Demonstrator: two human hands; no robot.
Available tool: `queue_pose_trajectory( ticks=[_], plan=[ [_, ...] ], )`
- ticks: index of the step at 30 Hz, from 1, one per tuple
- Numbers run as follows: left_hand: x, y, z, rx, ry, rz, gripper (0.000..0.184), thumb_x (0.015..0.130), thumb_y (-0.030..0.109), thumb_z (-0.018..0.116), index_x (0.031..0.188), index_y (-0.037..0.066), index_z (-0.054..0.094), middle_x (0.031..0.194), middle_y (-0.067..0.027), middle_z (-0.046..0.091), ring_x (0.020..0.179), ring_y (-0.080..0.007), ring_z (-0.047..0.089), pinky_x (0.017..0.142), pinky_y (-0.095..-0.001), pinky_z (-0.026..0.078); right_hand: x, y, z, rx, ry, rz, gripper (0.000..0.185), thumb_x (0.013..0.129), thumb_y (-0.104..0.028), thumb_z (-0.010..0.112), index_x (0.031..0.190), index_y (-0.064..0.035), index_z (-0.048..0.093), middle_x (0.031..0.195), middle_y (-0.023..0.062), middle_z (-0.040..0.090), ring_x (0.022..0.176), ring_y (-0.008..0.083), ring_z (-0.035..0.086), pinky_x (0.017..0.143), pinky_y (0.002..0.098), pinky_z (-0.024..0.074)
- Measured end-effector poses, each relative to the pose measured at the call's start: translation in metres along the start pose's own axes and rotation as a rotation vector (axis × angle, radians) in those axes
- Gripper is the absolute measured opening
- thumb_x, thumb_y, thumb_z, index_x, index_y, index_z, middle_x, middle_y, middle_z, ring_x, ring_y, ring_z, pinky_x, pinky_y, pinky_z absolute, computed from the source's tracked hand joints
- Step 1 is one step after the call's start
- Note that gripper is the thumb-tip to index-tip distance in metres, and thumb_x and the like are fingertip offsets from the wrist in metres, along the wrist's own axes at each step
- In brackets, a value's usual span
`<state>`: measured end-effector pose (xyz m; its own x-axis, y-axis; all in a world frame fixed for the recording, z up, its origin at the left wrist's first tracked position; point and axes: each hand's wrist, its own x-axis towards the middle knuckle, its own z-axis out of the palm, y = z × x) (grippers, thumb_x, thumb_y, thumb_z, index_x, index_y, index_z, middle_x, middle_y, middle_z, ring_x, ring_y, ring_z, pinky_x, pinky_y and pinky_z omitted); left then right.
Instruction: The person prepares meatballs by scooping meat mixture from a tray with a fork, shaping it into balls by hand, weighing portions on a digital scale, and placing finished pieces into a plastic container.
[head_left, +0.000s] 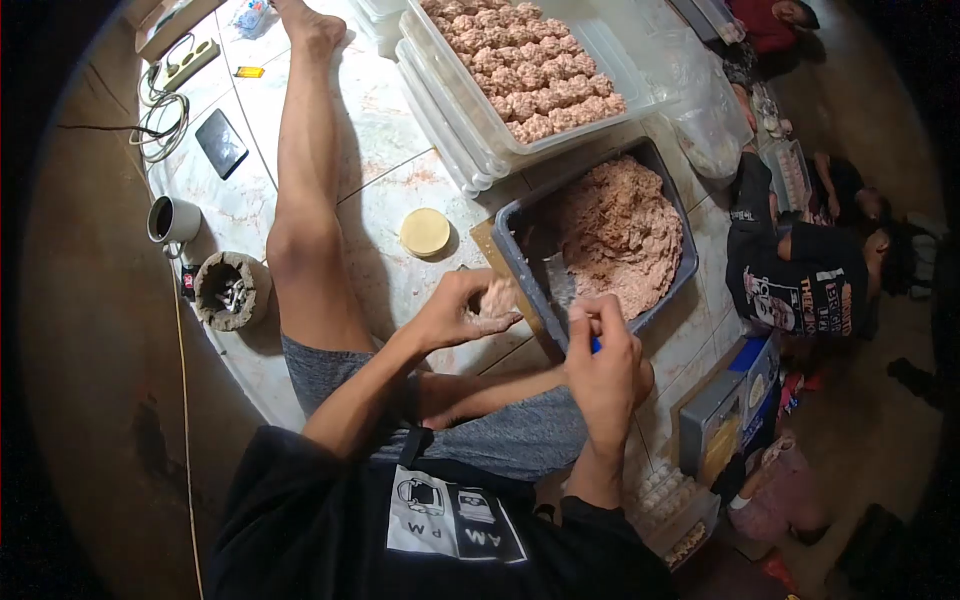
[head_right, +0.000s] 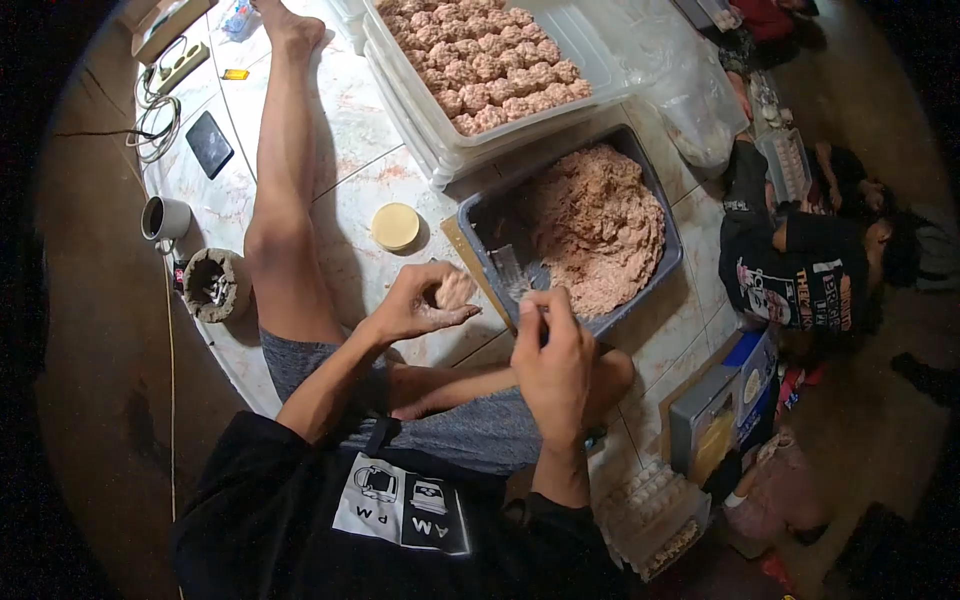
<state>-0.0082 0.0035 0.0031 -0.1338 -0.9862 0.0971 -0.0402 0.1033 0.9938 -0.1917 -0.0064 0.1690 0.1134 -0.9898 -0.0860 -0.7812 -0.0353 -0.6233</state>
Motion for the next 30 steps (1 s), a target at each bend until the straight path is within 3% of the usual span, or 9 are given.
queue_pose_trajectory(
  ticks=[2, 4, 9, 12, 18, 20, 22, 27, 30],
  plan=[
    [-0.001, 0.012, 0.004, -0.070, 0.032, 0.010, 0.027, 0.080, 0.011, 0.088, 0.094, 0.000, 0.068, 0.078, -0.0063, 0.062, 0.073, -0.0102, 0.054, 0.067, -0.0311, 0.050, 0.001, 0.004, 0.003, 0.052, 0.068, -0.035, 0.012, 0.106, -0.016, 0.063, 0.104, -0.0039, 0.062, 0.082, 0.0236, 0.071, 0.079, 0.0463, 0.073, 0.067, 0.0522, 0.0539],
    [0.004, 0.012, 0.002, -0.019, 0.033, -0.040, 0.026, 0.080, 0.009, 0.086, 0.096, 0.000, 0.068, 0.078, -0.0066, 0.064, 0.073, -0.0104, 0.056, 0.068, -0.0312, 0.051, -0.006, 0.010, 0.023, -0.031, -0.214, -0.096, 0.012, 0.106, -0.018, 0.061, 0.105, -0.0055, 0.060, 0.081, 0.0238, 0.070, 0.080, 0.0477, 0.072, 0.068, 0.0554, 0.0542],
    [0.000, -0.013, -0.005, 0.341, -0.066, 0.027, 0.021, 0.079, 0.014, 0.081, 0.088, 0.000, 0.068, 0.076, -0.0205, 0.065, 0.065, -0.0288, 0.061, 0.066, -0.0394, 0.051, -0.011, 0.002, 0.017, -0.064, -0.175, -0.076, 0.013, 0.105, -0.019, 0.062, 0.101, -0.0057, 0.060, 0.083, 0.0234, 0.071, 0.081, 0.0487, 0.071, 0.070, 0.0572, 0.0543],
    [0.006, -0.003, -0.005, 0.327, -0.100, -0.153, 0.023, 0.079, 0.016, 0.084, 0.086, 0.000, 0.068, 0.073, -0.0185, 0.063, 0.062, -0.0263, 0.059, 0.063, -0.0399, 0.050, -0.012, 0.011, 0.028, -0.197, -0.201, -0.256, 0.013, 0.104, -0.017, 0.062, 0.101, -0.0048, 0.061, 0.085, 0.0229, 0.072, 0.081, 0.0473, 0.071, 0.069, 0.0558, 0.0546],
    [-0.002, 0.014, -0.018, -0.363, 0.097, -0.142, 0.025, 0.083, 0.010, 0.094, 0.086, 0.003, 0.070, 0.076, 0.0007, 0.065, 0.072, -0.0067, 0.055, 0.063, -0.0246, 0.046, 0.010, -0.002, -0.028, -0.202, 0.148, -0.114, 0.008, 0.103, -0.014, 0.063, 0.102, -0.0054, 0.064, 0.084, 0.0210, 0.071, 0.078, 0.0435, 0.073, 0.068, 0.0525, 0.0539],
    [0.006, 0.036, -0.020, -0.233, 0.087, -0.034, 0.026, 0.084, 0.013, 0.092, 0.087, 0.001, 0.069, 0.073, -0.0012, 0.063, 0.071, -0.0070, 0.055, 0.064, -0.0258, 0.047, 0.002, -0.023, -0.018, -0.114, 0.004, -0.120, 0.007, 0.103, -0.013, 0.063, 0.102, -0.0061, 0.063, 0.084, 0.0215, 0.071, 0.077, 0.0439, 0.073, 0.068, 0.0525, 0.0545],
    [0.005, 0.019, -0.016, -0.074, -0.170, 0.029, 0.030, 0.086, 0.016, 0.090, 0.083, 0.000, 0.065, 0.070, -0.0046, 0.061, 0.068, -0.0072, 0.053, 0.062, -0.0276, 0.046, -0.009, -0.003, 0.014, -0.143, -0.227, -0.269, 0.008, 0.102, -0.014, 0.066, 0.102, -0.0072, 0.061, 0.083, 0.0221, 0.070, 0.076, 0.0432, 0.073, 0.066, 0.0519, 0.0555],
    [0.006, 0.013, -0.028, 0.073, 0.191, -0.281, 0.024, 0.089, 0.017, 0.089, 0.088, 0.001, 0.070, 0.071, -0.0008, 0.060, 0.066, -0.0080, 0.049, 0.062, -0.0289, 0.045, 0.009, 0.008, -0.020, -0.132, 0.118, 0.041, 0.012, 0.101, -0.014, 0.064, 0.108, -0.0044, 0.062, 0.089, 0.0237, 0.074, 0.082, 0.0479, 0.072, 0.071, 0.0556, 0.0533],
    [0.013, 0.002, -0.027, -0.077, 0.278, -0.049, 0.028, 0.088, 0.015, 0.091, 0.087, 0.001, 0.066, 0.074, 0.0041, 0.061, 0.065, -0.0065, 0.049, 0.059, -0.0268, 0.045, 0.012, 0.038, -0.026, -0.322, 0.073, 0.041, 0.013, 0.100, -0.013, 0.065, 0.108, -0.0034, 0.064, 0.087, 0.0231, 0.074, 0.080, 0.0453, 0.073, 0.072, 0.0543, 0.0528]
  ],
)
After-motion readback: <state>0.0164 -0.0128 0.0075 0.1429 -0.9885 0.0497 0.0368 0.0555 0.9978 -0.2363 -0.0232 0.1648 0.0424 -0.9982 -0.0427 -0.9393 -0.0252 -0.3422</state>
